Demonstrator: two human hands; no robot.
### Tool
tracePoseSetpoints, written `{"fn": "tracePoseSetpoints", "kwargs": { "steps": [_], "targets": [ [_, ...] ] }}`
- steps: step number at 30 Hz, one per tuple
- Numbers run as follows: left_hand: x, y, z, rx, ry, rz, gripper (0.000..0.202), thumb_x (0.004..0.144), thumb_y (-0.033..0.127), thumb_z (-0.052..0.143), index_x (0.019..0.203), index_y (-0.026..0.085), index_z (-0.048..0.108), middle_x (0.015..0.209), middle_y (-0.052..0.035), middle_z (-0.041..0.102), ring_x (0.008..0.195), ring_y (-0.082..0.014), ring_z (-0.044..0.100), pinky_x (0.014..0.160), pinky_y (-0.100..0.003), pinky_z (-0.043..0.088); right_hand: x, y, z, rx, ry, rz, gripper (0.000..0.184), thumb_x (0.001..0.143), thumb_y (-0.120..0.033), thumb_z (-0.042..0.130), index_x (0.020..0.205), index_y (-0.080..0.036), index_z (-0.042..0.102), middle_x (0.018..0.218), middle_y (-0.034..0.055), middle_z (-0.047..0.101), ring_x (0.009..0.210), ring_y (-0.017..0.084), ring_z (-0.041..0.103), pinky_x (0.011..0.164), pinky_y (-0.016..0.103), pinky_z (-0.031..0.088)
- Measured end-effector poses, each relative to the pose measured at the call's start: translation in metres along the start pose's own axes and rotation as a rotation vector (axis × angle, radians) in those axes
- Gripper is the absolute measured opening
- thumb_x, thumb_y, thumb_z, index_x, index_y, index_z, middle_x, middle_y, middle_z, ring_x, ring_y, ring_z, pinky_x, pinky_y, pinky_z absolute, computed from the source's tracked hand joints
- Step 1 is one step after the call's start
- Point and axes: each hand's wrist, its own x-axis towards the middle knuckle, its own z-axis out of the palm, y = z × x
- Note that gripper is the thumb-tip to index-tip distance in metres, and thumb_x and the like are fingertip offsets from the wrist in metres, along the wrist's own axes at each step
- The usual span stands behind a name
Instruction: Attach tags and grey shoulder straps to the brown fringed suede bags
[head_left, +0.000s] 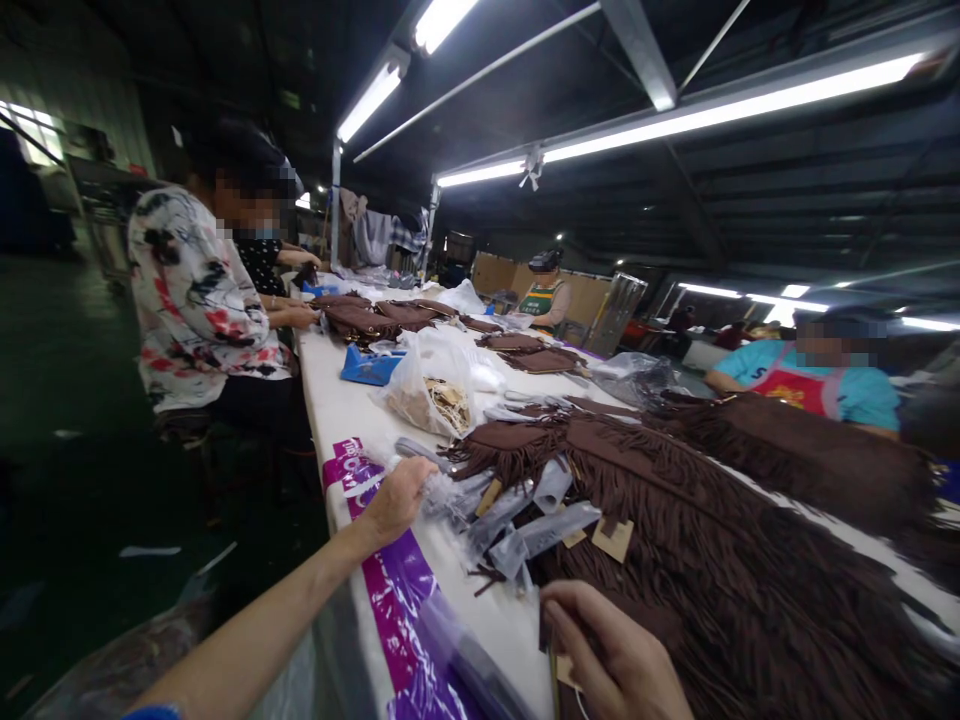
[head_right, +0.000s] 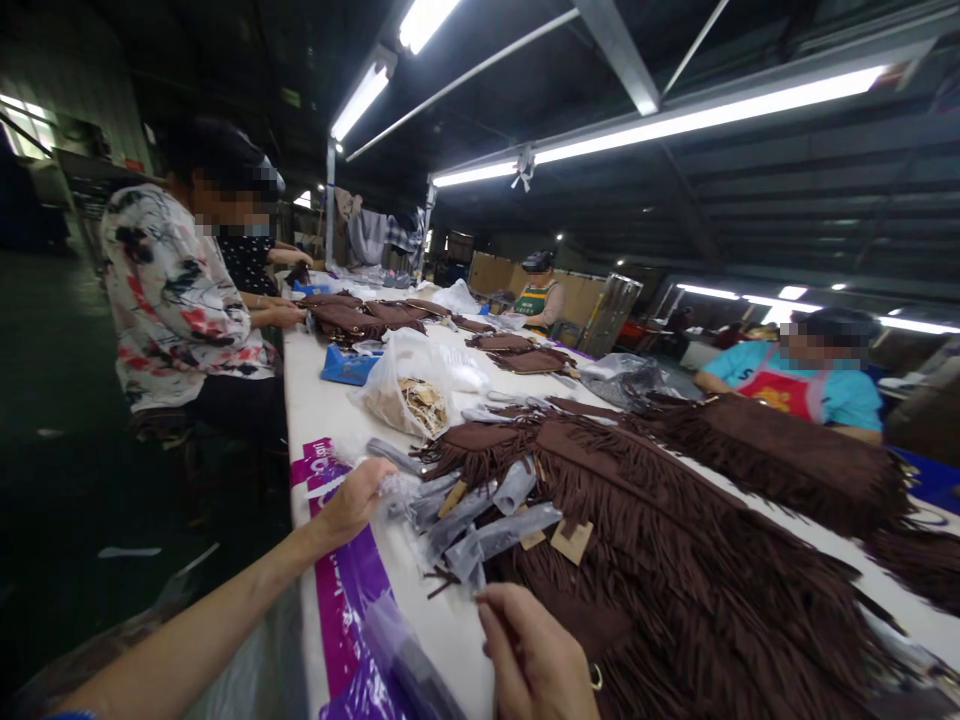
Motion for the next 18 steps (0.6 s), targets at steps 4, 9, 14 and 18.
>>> {"fn": "tracePoseSetpoints", "kwargs": {
  "steps": [4, 9, 14, 18],
  "targets": [
    [-0.007, 0.003, 0.004, -0.031, 0.011, 0.014, 0.03, 0.079, 0.009, 0.039, 0.099, 0.015, 0.06, 0.096, -0.0104, 0.064, 0.094, -0.0227, 0.058, 0.088, -0.036, 0.049, 0.06, -0.02, 0.032, -0.142, 0.166, -0.236, 0.027, 0.098, -0.03, 0.042, 0.103, -0.022, 0.068, 0.089, 0.005, 0.07, 0.079, 0.019, 0.067, 0.072, 0.024, 0.049],
    [-0.009, 0.014, 0.005, -0.093, -0.008, 0.02, 0.025, 0.088, 0.018, 0.039, 0.094, 0.012, 0.062, 0.089, -0.0104, 0.064, 0.087, -0.023, 0.058, 0.083, -0.036, 0.048, 0.098, -0.033, 0.064, -0.519, 0.089, -0.334, 0.016, 0.093, -0.019, 0.055, 0.101, -0.022, 0.068, 0.084, 0.0032, 0.071, 0.078, 0.019, 0.068, 0.066, 0.022, 0.044],
    [-0.008, 0.017, 0.005, -0.152, -0.032, -0.033, 0.026, 0.089, 0.018, 0.036, 0.094, 0.014, 0.061, 0.09, -0.0092, 0.063, 0.087, -0.0213, 0.057, 0.085, -0.035, 0.047, 0.108, -0.027, 0.074, -0.655, 0.048, -0.368, 0.02, 0.087, -0.006, 0.058, 0.075, -0.021, 0.065, 0.07, 0.0019, 0.066, 0.067, 0.019, 0.064, 0.058, 0.023, 0.037],
    [-0.01, 0.013, 0.008, -0.156, -0.012, -0.067, 0.024, 0.088, 0.016, 0.036, 0.097, 0.014, 0.058, 0.091, -0.009, 0.061, 0.089, -0.0209, 0.055, 0.086, -0.036, 0.047, 0.103, -0.019, 0.065, -0.59, 0.092, -0.326, 0.018, 0.095, -0.015, 0.049, 0.086, -0.019, 0.064, 0.076, 0.0027, 0.068, 0.07, 0.018, 0.066, 0.062, 0.022, 0.04]
  ]
}}
